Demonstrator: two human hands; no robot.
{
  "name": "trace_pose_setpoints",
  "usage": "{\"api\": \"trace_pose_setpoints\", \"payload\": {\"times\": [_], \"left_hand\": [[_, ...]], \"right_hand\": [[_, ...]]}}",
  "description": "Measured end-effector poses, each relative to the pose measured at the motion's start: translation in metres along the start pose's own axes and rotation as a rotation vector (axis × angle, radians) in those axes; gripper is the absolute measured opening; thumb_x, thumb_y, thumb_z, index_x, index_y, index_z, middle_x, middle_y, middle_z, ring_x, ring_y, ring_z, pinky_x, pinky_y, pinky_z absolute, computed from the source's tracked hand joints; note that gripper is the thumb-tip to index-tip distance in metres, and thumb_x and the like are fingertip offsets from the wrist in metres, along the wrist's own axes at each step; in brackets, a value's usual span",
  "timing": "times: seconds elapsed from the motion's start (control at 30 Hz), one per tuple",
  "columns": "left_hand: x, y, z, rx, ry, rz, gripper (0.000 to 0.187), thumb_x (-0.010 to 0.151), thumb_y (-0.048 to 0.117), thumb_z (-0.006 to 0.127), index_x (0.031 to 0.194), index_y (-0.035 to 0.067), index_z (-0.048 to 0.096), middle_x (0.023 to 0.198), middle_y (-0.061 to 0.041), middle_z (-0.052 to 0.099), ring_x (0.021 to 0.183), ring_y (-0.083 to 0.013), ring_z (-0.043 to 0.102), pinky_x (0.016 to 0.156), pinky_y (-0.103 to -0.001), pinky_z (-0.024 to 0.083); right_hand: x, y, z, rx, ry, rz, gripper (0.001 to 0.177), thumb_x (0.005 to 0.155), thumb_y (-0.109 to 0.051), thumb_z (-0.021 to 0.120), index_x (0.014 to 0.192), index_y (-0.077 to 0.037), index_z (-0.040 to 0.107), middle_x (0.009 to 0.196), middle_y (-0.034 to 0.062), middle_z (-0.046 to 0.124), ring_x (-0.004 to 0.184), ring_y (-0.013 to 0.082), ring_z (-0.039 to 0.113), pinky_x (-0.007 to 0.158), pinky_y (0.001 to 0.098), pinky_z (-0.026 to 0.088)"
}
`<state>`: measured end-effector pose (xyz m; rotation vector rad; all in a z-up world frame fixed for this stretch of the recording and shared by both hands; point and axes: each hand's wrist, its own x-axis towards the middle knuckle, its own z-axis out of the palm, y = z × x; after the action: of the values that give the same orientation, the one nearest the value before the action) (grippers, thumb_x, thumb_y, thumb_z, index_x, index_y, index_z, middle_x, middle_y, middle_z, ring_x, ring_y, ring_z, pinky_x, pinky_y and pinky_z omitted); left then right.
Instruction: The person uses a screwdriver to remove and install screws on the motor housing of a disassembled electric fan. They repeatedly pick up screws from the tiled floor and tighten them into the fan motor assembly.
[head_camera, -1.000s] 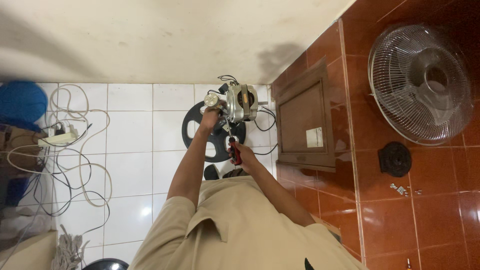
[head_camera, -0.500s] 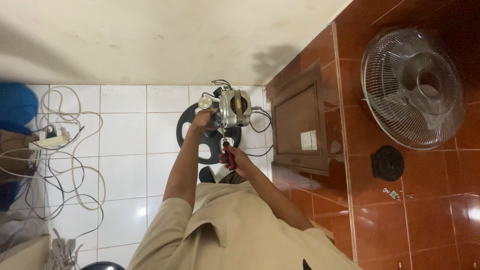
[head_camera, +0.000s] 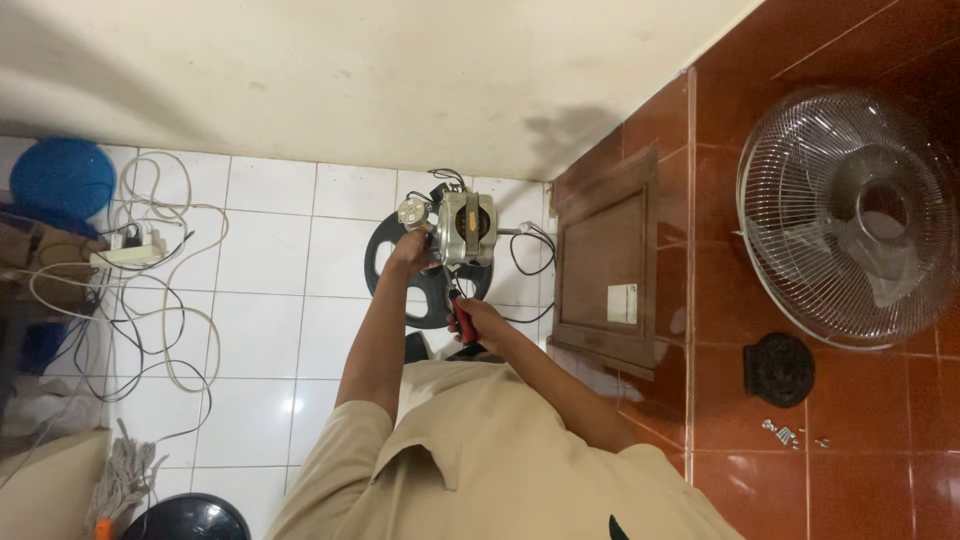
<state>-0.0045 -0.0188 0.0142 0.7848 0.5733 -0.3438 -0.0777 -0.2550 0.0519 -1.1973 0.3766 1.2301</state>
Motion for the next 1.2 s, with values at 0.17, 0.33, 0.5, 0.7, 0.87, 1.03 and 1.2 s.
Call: {"api": "trace_pose_setpoints", "payload": {"times": [0.17,0.33,0.5,0.7,0.87,1.03,1.2], "left_hand": [[-0.004,-0.005,0.005,0.057,0.030,0.007,0.030,0.107,0.031,0.042,0.117,0.007,0.057,0.100,-0.012,0.065,0.073,-0.0228,0.064,0.064,-0.039,0.055],[-0.004,-0.010,0.010,0.204,0.049,0.036,0.026,0.103,0.023,0.046,0.111,0.003,0.060,0.095,-0.014,0.064,0.073,-0.0236,0.063,0.062,-0.038,0.052],[-0.003,-0.018,0.003,0.083,0.224,0.001,0.026,0.103,0.029,0.046,0.107,0.008,0.060,0.089,-0.007,0.064,0.071,-0.0186,0.062,0.062,-0.037,0.053],[0.001,-0.014,0.006,0.079,0.144,0.027,0.024,0.101,0.029,0.049,0.103,0.008,0.061,0.077,-0.009,0.063,0.057,-0.0215,0.058,0.049,-0.037,0.043],[-0.001,-0.013,0.005,0.030,0.124,0.087,0.021,0.101,0.023,0.054,0.101,0.003,0.061,0.076,-0.012,0.061,0.054,-0.0236,0.058,0.047,-0.037,0.044],[-0.005,-0.001,0.005,0.047,0.208,0.045,0.017,0.099,0.022,0.056,0.100,0.007,0.061,0.081,-0.007,0.062,0.067,-0.0228,0.062,0.052,-0.039,0.051],[-0.007,0.010,-0.004,0.119,0.175,0.033,0.017,0.099,0.022,0.054,0.105,0.009,0.063,0.090,-0.007,0.065,0.076,-0.0223,0.064,0.061,-0.041,0.055]], "right_hand": [[-0.003,-0.005,-0.015,-0.032,-0.045,0.024,0.029,0.106,-0.040,0.050,0.114,-0.013,0.057,0.098,0.0071,0.066,0.083,0.0199,0.064,0.070,0.0381,0.055],[-0.001,-0.002,-0.022,0.016,-0.090,0.000,0.028,0.106,-0.036,0.051,0.111,-0.009,0.057,0.098,0.0095,0.066,0.083,0.0225,0.064,0.070,0.0394,0.055],[0.006,0.007,-0.026,0.044,-0.188,-0.040,0.027,0.109,-0.035,0.053,0.110,-0.008,0.056,0.097,0.0095,0.066,0.084,0.0209,0.063,0.071,0.0367,0.053],[-0.004,-0.002,-0.025,0.022,-0.125,-0.012,0.031,0.105,-0.036,0.055,0.116,-0.008,0.064,0.095,0.0069,0.066,0.081,0.0186,0.062,0.071,0.0378,0.054],[0.000,0.000,-0.013,-0.002,-0.065,-0.005,0.031,0.102,-0.036,0.059,0.115,-0.008,0.065,0.095,0.0049,0.067,0.078,0.0155,0.065,0.069,0.0331,0.055],[0.007,0.009,0.016,-0.199,0.132,-0.215,0.032,0.097,-0.033,0.072,0.103,-0.003,0.067,0.082,0.0044,0.070,0.067,0.0125,0.064,0.059,0.0273,0.052],[0.006,0.020,0.034,-0.204,0.301,-0.252,0.034,0.099,-0.037,0.070,0.098,-0.003,0.064,0.073,0.0024,0.061,0.055,0.0117,0.049,0.046,0.0272,0.038]]}}
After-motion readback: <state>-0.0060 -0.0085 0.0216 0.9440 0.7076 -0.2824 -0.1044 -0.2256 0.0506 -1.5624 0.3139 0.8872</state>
